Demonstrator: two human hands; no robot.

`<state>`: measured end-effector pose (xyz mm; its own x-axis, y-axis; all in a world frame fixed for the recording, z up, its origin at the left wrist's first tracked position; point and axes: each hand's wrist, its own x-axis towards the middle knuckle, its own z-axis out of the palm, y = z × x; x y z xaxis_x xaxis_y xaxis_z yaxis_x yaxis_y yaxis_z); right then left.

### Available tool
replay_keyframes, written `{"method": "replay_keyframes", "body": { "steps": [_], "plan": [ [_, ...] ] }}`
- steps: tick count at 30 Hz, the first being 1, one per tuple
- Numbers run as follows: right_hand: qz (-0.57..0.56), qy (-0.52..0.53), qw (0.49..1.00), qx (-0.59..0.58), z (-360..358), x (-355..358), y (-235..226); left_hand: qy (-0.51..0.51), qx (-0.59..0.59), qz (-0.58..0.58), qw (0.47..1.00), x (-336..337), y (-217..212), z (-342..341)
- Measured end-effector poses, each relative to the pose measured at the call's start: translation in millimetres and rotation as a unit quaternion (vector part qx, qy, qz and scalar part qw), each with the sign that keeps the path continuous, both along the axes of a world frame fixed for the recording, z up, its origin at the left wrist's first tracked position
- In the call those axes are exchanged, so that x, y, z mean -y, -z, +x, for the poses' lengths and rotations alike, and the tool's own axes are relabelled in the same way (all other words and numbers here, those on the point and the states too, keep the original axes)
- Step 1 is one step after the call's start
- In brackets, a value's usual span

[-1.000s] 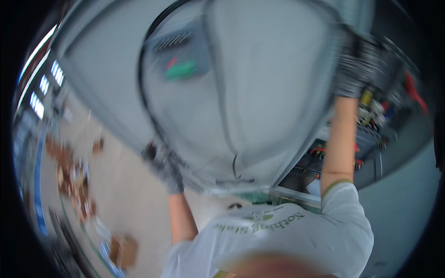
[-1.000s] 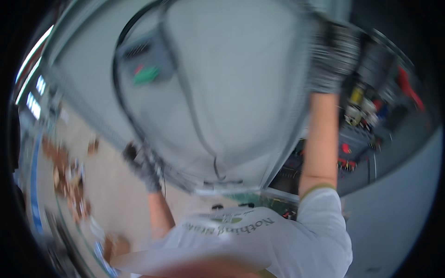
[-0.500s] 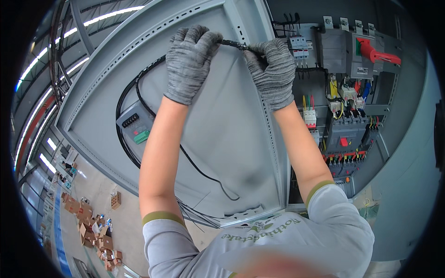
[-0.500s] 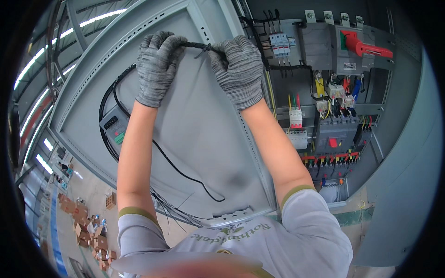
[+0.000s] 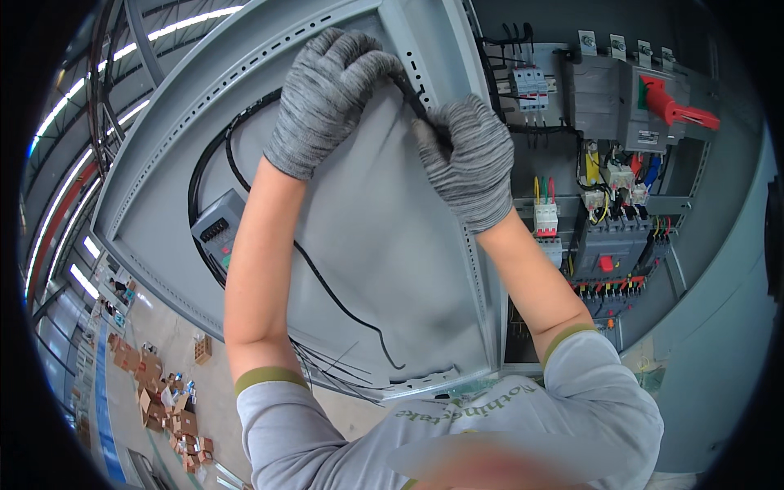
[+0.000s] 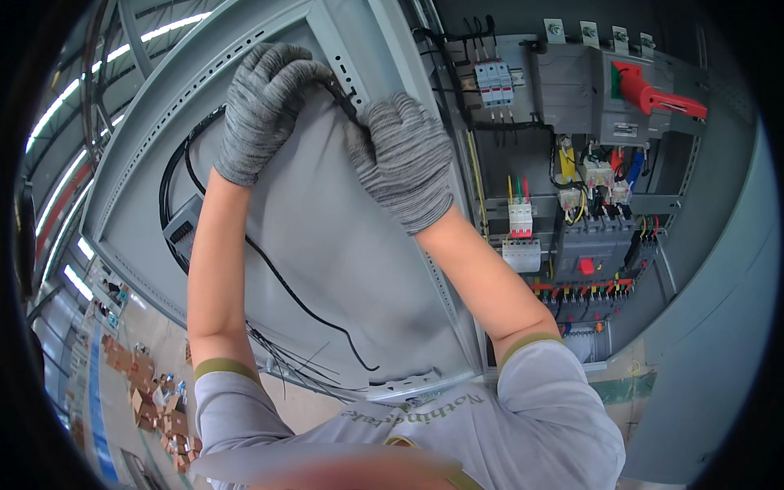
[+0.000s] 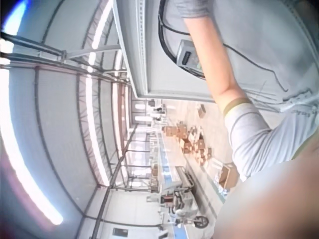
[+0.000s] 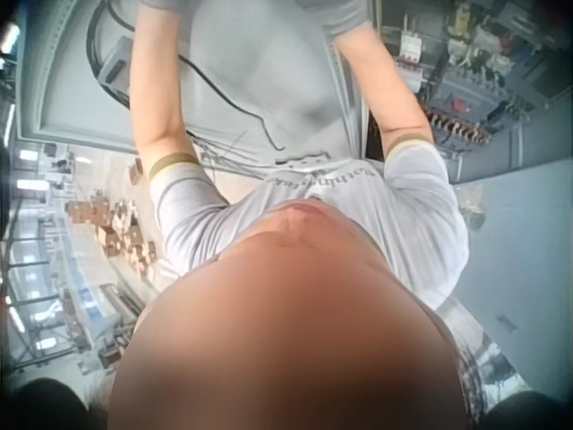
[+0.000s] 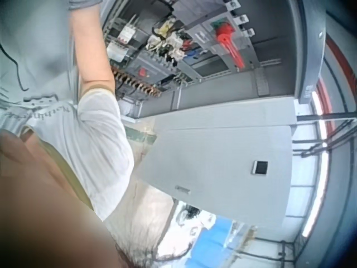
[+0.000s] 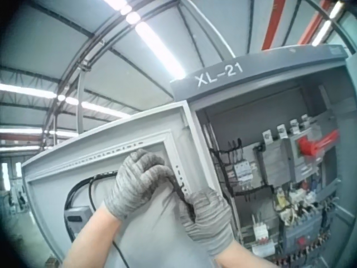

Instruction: The person routes a black cable inside an open electrical cabinet, secures it with a zip tie, and connects wires to a terminal block. A coworker assists by handing over wires and pointing to connection points.

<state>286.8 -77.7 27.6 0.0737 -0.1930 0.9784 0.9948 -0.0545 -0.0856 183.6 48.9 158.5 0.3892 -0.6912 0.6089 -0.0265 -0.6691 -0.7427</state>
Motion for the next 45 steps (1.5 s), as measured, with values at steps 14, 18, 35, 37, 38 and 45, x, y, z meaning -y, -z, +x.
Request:
{"method": "replay_keyframes", "body": {
  "steps": [14, 18, 35, 37, 38, 45],
  "plan": [
    [0.003, 0.069, 0.998, -0.013, -3, -9, -6, 0.167, -0.059, -0.137, 0.975, -1, 51, -7],
    [0.013, 0.029, 0.999, -0.03, -3, -10, -3, 0.219, -0.112, -0.221, 0.944, 0, 55, 9],
    [0.117, -0.025, 0.993, 0.023, -1, -22, -2, -0.04, -0.057, -0.188, 0.98, 47, 43, 8],
    [0.015, 0.054, 0.997, -0.05, 5, -12, 5, 0.007, -0.069, -0.234, 0.97, 36, 47, 5],
    [0.015, 0.053, 0.997, -0.049, 5, -11, 5, 0.03, -0.073, -0.251, 0.965, 26, 53, 6],
    [0.021, 0.001, 1.0, -0.003, 3, -15, 2, 0.111, -0.062, -0.298, 0.946, 24, 63, -16]
  ]
}}
